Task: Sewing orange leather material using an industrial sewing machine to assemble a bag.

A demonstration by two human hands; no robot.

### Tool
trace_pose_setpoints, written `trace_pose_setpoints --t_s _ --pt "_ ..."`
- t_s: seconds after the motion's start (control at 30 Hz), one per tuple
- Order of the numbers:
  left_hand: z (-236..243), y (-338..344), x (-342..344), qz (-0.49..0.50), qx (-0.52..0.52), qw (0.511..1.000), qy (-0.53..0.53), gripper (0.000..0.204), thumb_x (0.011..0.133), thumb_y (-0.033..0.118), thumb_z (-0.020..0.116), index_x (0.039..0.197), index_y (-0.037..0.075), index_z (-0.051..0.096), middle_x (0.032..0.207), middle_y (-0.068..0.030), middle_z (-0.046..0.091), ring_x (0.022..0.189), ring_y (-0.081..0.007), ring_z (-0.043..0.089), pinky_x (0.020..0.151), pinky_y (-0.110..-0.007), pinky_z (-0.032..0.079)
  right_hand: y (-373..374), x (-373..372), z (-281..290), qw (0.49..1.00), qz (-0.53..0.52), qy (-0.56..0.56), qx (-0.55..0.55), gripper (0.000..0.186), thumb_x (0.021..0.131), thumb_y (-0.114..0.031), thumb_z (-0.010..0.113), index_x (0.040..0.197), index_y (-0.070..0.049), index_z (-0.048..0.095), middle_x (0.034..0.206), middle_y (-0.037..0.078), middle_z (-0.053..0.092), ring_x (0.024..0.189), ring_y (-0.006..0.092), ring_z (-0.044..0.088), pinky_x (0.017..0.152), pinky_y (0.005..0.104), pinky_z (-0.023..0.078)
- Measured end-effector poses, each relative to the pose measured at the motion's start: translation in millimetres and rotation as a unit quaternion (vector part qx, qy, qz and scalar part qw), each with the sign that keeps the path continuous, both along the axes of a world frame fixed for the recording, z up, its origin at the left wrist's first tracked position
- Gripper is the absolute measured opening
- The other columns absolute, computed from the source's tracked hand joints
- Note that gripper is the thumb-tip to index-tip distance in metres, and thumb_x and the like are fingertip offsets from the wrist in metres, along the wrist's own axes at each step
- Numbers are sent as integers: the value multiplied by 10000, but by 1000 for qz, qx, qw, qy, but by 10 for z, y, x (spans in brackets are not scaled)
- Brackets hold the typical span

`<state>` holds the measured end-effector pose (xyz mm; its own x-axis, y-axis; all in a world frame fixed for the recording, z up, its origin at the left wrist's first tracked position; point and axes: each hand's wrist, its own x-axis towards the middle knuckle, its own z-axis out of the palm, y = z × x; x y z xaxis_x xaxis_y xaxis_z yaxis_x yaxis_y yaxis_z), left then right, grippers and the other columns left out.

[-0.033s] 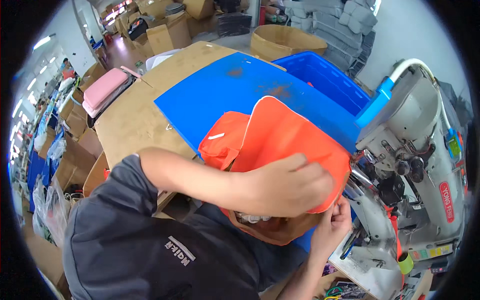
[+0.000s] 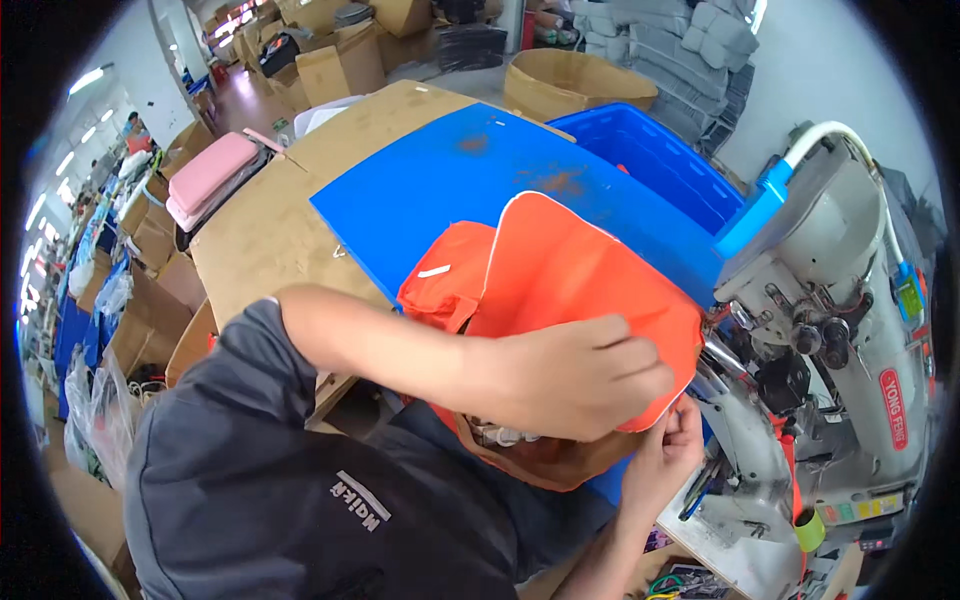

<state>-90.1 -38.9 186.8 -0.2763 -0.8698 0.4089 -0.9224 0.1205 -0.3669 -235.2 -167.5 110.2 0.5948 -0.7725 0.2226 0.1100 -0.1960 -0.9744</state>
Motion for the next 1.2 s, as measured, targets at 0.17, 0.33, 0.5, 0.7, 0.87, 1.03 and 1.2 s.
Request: trace_pose_setpoints --t_s 0.17,0.33,0.5,0.7,0.87,1.03,1.2 --pt "25 16 295 -157 128 974 99 302 735 226 583 951 19 622 884 -14 544 828 -159 556 710 -284 417 47 6 39 999 10 11 35 138 976 -67 554 1057 42 583 787 18 661 694 23 542 598 181 423" --pt "-81 -58 185 -168 79 976 117 330 759 199 577 1020 2 620 855 -12 567 789 -163 577 688 -271 436 10 37 34 999 14 6 44 148 976 -63 549 1074 45 577 818 50 686 715 43 589 616 185 446" --pt "-160 -106 34 -127 70 981 130 341 768 191 578 1041 -8 618 844 -22 574 770 -161 582 665 -264 439 -42 128 15 999 -20 -33 30 161 982 -63 537 1086 53 576 821 55 683 723 53 599 640 192 457" --pt "-230 -186 -29 -100 67 986 116 379 753 189 587 1061 -29 619 825 -11 561 747 -153 573 641 -255 425 -117 181 31 995 8 -57 81 199 963 -38 553 1132 65 572 894 50 668 769 58 596 681 191 462" --pt "-181 -111 -67 -130 -39 987 81 291 728 201 592 931 2 654 797 -7 527 720 -134 538 625 -259 394 -15 134 57 996 10 -57 64 263 924 -3 547 1172 83 559 1029 93 683 896 100 637 809 224 495" --pt "-156 -136 -41 -162 -22 984 76 195 719 199 600 807 30 641 793 -9 526 714 -140 526 614 -258 380 0 136 75 995 8 -48 82 360 886 34 552 1242 85 535 1049 102 685 914 107 645 813 224 498" --pt "-208 -317 7 -174 -16 979 101 126 750 176 599 710 57 597 777 -16 530 708 -156 529 606 -270 380 -77 235 99 988 29 -75 132 389 880 28 548 1265 73 521 1064 103 688 903 116 661 793 228 513"
